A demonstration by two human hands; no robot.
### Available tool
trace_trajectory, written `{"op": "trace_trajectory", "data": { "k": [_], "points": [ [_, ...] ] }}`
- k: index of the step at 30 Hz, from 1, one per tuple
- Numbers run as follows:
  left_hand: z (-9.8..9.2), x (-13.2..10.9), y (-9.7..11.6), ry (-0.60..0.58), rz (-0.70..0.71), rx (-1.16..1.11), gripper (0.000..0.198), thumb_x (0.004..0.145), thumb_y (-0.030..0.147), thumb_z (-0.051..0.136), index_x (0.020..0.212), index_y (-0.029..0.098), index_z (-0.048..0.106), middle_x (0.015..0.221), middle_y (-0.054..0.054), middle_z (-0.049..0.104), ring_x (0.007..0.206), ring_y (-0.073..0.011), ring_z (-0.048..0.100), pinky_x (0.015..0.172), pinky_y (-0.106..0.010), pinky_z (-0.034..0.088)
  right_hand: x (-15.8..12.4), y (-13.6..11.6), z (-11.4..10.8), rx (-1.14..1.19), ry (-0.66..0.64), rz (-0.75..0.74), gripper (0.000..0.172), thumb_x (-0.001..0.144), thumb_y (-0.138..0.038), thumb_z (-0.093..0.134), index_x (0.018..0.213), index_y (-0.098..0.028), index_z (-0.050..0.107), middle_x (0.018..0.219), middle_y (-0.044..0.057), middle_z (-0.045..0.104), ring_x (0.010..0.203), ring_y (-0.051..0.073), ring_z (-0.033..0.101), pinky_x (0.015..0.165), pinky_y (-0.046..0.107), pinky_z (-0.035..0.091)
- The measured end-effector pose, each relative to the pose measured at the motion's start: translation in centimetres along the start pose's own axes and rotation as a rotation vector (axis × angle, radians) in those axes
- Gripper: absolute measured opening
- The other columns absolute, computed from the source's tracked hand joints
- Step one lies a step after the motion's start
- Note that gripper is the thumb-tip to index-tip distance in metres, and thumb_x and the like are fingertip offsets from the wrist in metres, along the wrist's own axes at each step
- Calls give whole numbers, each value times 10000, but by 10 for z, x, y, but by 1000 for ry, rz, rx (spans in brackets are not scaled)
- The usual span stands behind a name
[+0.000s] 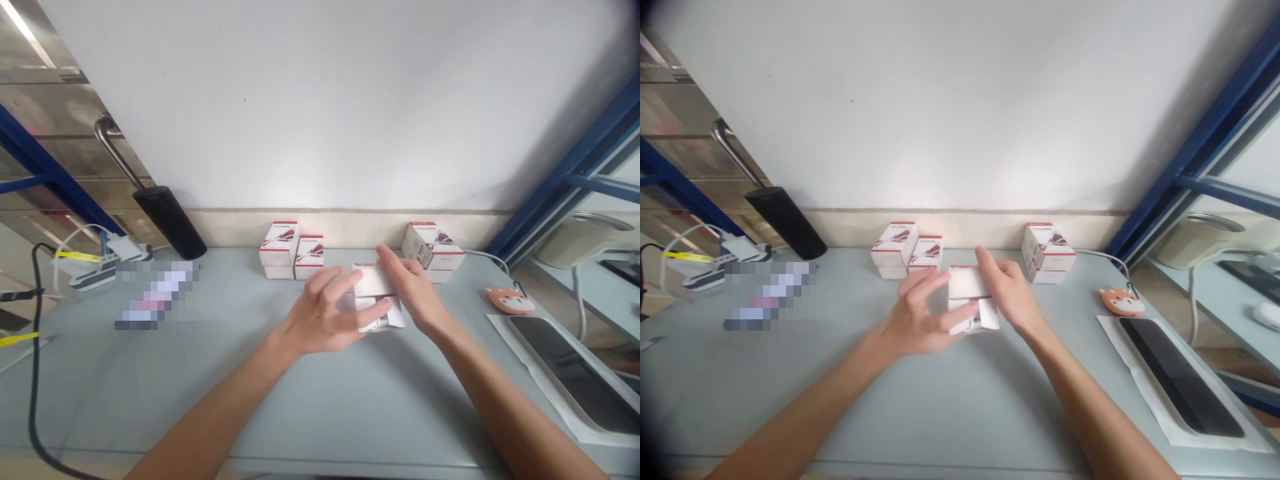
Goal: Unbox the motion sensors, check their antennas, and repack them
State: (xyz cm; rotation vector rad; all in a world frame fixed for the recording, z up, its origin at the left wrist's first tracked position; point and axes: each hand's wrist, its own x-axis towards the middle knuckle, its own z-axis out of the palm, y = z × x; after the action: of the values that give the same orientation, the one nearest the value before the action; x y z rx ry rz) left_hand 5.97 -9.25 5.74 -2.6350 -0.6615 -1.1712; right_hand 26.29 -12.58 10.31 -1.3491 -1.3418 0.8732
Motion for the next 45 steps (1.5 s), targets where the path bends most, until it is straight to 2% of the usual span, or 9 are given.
{"op": "trace_trajectory", "data": {
  "k": [5,8,12,19,26,33,38,40,45],
  "points": [
    [-7,6,6,34,250,85,234,898,308,744,1115,345,666,1352,-46,723,1306,-282,652,1071,-452,497,3,0,7,108,-17,141,371,929,-584,668,1003,-223,707,914,25,696,769,190,636,647,274,498],
    [-9,8,4,20,91,-40,338,900,328,771,1196,279,616,1344,-95,725,1278,-288,684,1114,-475,472,1,-1,9,50,161,-125,316,980,-530,626,1083,-235,674,1064,56,707,1011,227,677,892,349,552],
    [-6,9,-2,29,-197,-226,642,809,298,887,1349,249,544,1303,-116,735,1191,-289,726,1059,-463,547,-4,0,11,-70,-48,-444,323,947,-372,704,1250,-285,634,1298,60,658,1261,245,608,1100,422,502],
    [8,-1,-14,146,-148,-291,571,870,328,836,1302,257,470,1375,-160,663,1185,-293,732,906,-463,623,7,9,2,-54,156,-509,174,968,-245,615,1131,-281,665,1156,51,669,1122,232,657,959,412,585],
    [5,0,-20,240,11,-3,539,883,318,831,1280,265,470,1268,-118,707,1137,-268,752,934,-448,640,2,10,-5,-578,-23,-730,282,1014,-194,534,1107,-318,771,1317,92,610,1211,292,612,1015,513,530],
    [-3,4,-22,167,-8,62,410,932,269,775,1227,270,490,1225,-100,723,1053,-239,768,904,-417,637,-5,1,-1,-376,-101,-557,138,954,-361,724,1037,-270,662,1429,94,569,1380,314,527,1147,517,458],
    [-2,4,-24,198,-18,14,506,893,308,823,1238,266,455,1221,-112,727,1056,-265,766,859,-435,641,10,10,-8,-177,160,-425,186,1009,-408,620,952,-261,524,1151,52,705,1108,240,685,1020,410,522],
    [-2,5,-25,212,-23,23,499,891,310,826,1228,271,460,1208,-102,733,1036,-256,768,858,-428,638,18,22,-11,-362,220,-283,147,1011,-398,597,1009,-260,546,1072,47,720,994,240,706,919,381,531],
    [-4,6,-25,223,17,85,448,897,252,813,1208,266,492,1187,-90,738,1019,-244,769,893,-421,628,27,58,-9,-890,-15,-75,130,972,-253,602,1095,-230,635,1066,101,757,997,285,706,824,360,480]
  ]
}}
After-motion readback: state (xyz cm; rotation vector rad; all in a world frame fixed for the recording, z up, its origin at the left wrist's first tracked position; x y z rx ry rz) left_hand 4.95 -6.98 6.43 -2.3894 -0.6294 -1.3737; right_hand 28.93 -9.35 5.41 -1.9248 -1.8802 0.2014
